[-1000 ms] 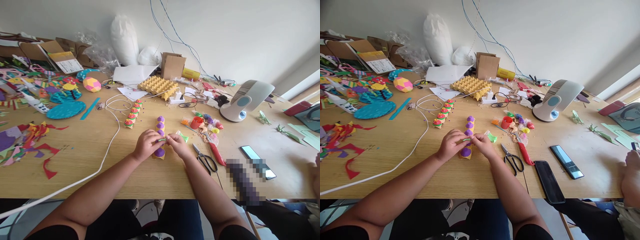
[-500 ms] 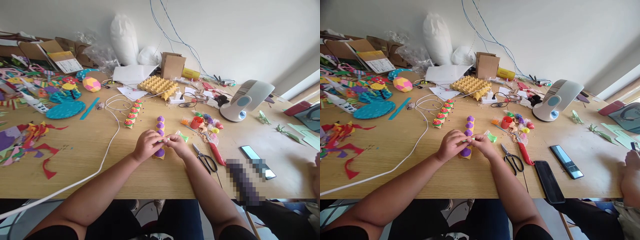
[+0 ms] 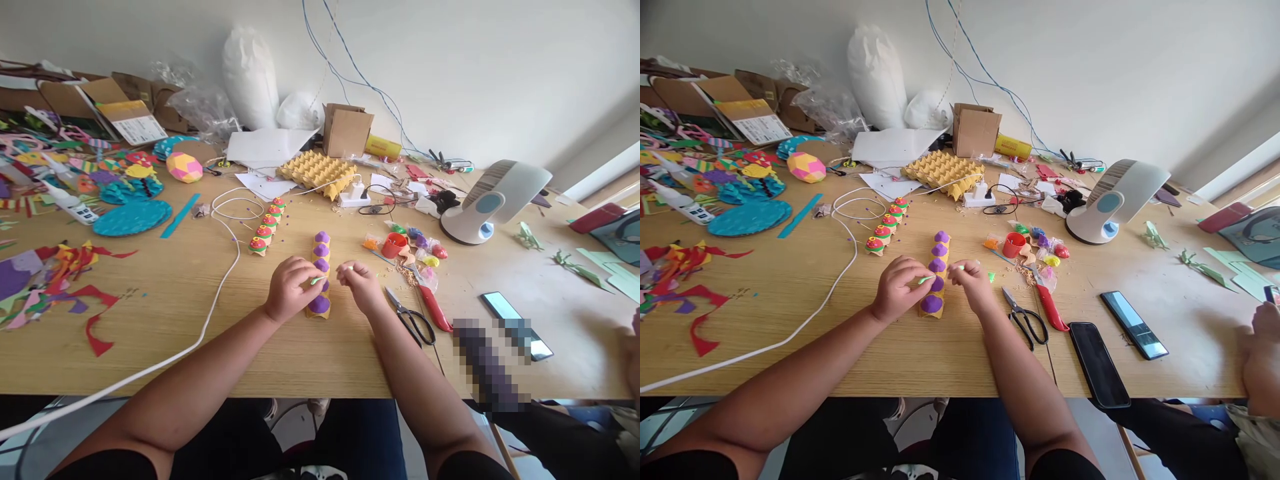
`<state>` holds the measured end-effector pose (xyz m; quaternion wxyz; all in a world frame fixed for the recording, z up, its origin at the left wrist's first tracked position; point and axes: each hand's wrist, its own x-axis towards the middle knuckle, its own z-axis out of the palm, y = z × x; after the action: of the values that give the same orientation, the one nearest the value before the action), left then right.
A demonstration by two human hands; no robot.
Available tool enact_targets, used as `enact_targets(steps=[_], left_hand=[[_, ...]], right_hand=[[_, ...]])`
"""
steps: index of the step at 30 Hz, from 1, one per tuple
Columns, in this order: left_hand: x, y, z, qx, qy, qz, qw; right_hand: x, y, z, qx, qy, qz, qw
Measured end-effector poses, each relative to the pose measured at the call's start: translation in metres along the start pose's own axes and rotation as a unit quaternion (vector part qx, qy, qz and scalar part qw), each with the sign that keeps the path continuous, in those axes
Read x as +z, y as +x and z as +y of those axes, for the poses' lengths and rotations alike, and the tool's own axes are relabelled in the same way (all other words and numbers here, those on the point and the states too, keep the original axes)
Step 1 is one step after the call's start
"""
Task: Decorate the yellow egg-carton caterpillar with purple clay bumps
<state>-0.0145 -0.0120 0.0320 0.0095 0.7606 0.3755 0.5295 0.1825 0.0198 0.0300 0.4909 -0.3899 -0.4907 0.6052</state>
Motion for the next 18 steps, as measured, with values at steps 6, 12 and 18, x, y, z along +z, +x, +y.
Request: enact_targets(steps=[6,12,18], left_hand=[[0.0,0.001,-0.003,-0.028,-0.012,0.034,0.999],[0.002,0.0,-0.001,0.002,-0.029,-0.018,0.999],[0.002,0.0,0.001,0.025,-0.014,-0.043,0.999]], right_hand=[[-0.009,0.006,-0.003,0.037,0.175,0.018,0.984],[0.006,-0.007,-0.005,0.11,0.156,-0.101,0.976],[0.011,-0.011,-0.002,0.044,-0.026,-0.138,0.989]])
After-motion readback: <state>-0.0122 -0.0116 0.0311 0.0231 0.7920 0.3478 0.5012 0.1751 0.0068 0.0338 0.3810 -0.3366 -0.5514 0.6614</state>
